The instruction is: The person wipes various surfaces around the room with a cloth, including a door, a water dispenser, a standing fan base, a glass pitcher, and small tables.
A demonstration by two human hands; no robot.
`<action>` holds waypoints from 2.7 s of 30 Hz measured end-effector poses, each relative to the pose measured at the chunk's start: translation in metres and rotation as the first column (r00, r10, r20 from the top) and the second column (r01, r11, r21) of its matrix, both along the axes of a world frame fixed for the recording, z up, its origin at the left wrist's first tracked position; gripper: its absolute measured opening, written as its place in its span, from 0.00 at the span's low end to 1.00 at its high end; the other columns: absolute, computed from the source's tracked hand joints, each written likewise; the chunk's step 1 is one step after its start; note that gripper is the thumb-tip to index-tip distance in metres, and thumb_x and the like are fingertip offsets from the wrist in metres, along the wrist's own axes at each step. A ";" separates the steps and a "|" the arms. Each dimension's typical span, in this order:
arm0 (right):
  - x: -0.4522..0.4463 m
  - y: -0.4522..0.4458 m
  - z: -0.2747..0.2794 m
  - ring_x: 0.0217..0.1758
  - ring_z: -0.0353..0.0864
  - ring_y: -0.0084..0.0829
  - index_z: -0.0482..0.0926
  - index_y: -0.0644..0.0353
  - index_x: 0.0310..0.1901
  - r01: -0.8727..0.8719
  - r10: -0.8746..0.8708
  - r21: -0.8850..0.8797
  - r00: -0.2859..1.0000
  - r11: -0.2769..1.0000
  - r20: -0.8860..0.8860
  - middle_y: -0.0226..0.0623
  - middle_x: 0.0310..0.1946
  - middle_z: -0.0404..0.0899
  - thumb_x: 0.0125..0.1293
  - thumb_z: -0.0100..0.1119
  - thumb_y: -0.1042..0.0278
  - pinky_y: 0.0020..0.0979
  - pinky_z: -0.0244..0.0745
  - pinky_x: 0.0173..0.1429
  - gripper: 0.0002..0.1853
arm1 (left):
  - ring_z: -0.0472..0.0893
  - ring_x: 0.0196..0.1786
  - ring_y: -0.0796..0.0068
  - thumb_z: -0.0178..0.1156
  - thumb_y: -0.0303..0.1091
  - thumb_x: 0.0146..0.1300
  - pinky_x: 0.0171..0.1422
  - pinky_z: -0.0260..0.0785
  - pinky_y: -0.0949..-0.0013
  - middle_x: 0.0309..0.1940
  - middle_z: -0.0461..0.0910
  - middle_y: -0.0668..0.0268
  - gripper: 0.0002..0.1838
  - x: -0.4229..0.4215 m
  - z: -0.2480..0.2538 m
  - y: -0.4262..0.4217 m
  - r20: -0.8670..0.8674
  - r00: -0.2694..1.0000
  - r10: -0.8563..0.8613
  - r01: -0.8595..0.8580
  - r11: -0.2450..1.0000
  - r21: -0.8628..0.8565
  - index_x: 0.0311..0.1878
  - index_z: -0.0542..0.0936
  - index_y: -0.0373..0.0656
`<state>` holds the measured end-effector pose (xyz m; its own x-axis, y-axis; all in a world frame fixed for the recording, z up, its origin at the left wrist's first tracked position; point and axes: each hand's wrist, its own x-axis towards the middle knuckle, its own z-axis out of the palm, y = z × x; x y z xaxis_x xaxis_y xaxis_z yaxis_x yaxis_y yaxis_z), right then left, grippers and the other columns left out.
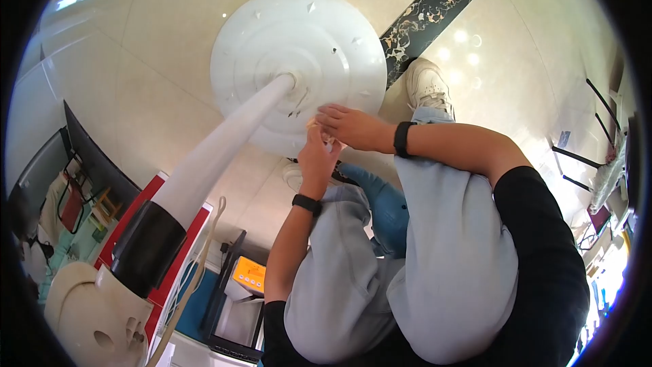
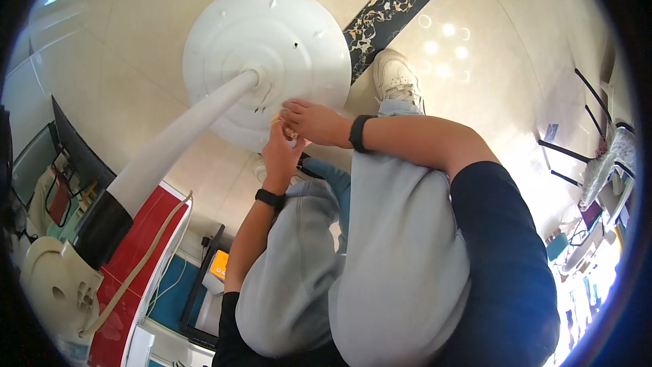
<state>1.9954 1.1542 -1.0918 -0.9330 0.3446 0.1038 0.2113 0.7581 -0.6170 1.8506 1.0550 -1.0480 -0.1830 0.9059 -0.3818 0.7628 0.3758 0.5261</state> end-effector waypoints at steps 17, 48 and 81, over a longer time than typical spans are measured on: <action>0.037 0.105 0.009 0.53 0.76 0.38 0.79 0.61 0.48 0.506 -0.506 0.038 0.851 0.862 0.139 0.37 0.47 0.76 0.58 0.58 0.72 0.36 0.77 0.56 0.15 | 0.76 0.52 0.45 0.66 0.29 0.59 0.51 0.73 0.52 0.49 0.74 0.50 0.24 0.033 -0.018 0.142 0.003 0.964 -0.266 0.255 0.927 0.273 0.57 0.71 0.39; 0.060 0.109 0.002 0.47 0.80 0.38 0.79 0.60 0.39 0.419 -0.442 0.142 0.853 0.897 0.279 0.37 0.42 0.76 0.56 0.61 0.72 0.36 0.83 0.44 0.08 | 0.76 0.52 0.48 0.64 0.24 0.56 0.51 0.74 0.53 0.47 0.74 0.55 0.17 0.040 -0.016 0.159 0.097 0.893 -0.440 0.415 0.887 0.201 0.49 0.73 0.41; -0.003 0.029 -0.007 0.40 0.81 0.34 0.81 0.56 0.37 0.069 -0.077 0.045 0.968 0.997 0.237 0.33 0.37 0.77 0.57 0.61 0.66 0.35 0.76 0.40 0.07 | 0.80 0.45 0.53 0.69 0.35 0.55 0.44 0.75 0.54 0.42 0.77 0.59 0.18 -0.001 0.001 0.037 -0.065 0.958 -0.281 0.285 0.956 0.072 0.47 0.74 0.45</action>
<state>1.9929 1.1829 -1.0989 -0.9048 0.4127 -0.1047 0.4044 0.7562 -0.5144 1.8496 1.0918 -1.0471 0.0674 0.9507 -0.3026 0.8596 0.0987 0.5014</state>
